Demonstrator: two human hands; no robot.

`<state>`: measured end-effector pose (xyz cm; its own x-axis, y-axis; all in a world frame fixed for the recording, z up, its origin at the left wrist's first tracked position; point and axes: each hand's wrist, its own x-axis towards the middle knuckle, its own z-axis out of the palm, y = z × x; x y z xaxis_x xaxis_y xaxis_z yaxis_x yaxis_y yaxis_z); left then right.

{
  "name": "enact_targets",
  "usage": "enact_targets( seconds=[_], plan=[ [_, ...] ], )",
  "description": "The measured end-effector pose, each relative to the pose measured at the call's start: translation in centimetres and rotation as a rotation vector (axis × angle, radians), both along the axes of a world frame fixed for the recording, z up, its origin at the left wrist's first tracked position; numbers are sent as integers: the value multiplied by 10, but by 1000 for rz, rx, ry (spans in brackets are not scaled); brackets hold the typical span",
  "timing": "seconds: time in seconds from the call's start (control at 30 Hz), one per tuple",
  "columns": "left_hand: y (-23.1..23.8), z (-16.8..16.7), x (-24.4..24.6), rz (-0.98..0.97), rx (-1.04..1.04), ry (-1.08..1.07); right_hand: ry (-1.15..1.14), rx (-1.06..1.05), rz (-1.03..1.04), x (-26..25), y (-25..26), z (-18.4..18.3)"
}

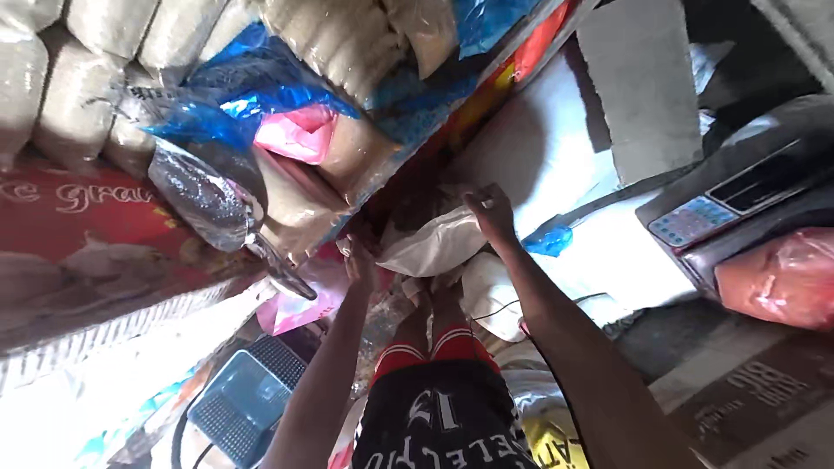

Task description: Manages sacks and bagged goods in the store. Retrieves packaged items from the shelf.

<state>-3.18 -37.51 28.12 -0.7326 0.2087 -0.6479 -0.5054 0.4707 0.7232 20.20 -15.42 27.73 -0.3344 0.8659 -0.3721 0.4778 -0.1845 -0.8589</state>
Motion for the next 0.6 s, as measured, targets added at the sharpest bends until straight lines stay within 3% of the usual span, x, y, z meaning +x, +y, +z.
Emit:
enact_targets(
  seconds=[0.07, 0.23, 0.4, 0.5, 0.6],
  plan=[
    [-13, 4, -1, 17, -24, -6, 58, -1, 2, 14, -6, 2],
    [-53, 26, 2, -120, 22, 148, -103, 116, -8, 62, -11, 11],
    [-58, 38, 15, -11, 124, 21, -225, 333, -2, 85, -6, 43],
    [-70, 65, 10, -163, 167, 44, -246, 430, 23, 92, -25, 83],
    [-101, 71, 4, -328, 201, 157, -312, 449, 0, 97, -73, 100]
  ],
)
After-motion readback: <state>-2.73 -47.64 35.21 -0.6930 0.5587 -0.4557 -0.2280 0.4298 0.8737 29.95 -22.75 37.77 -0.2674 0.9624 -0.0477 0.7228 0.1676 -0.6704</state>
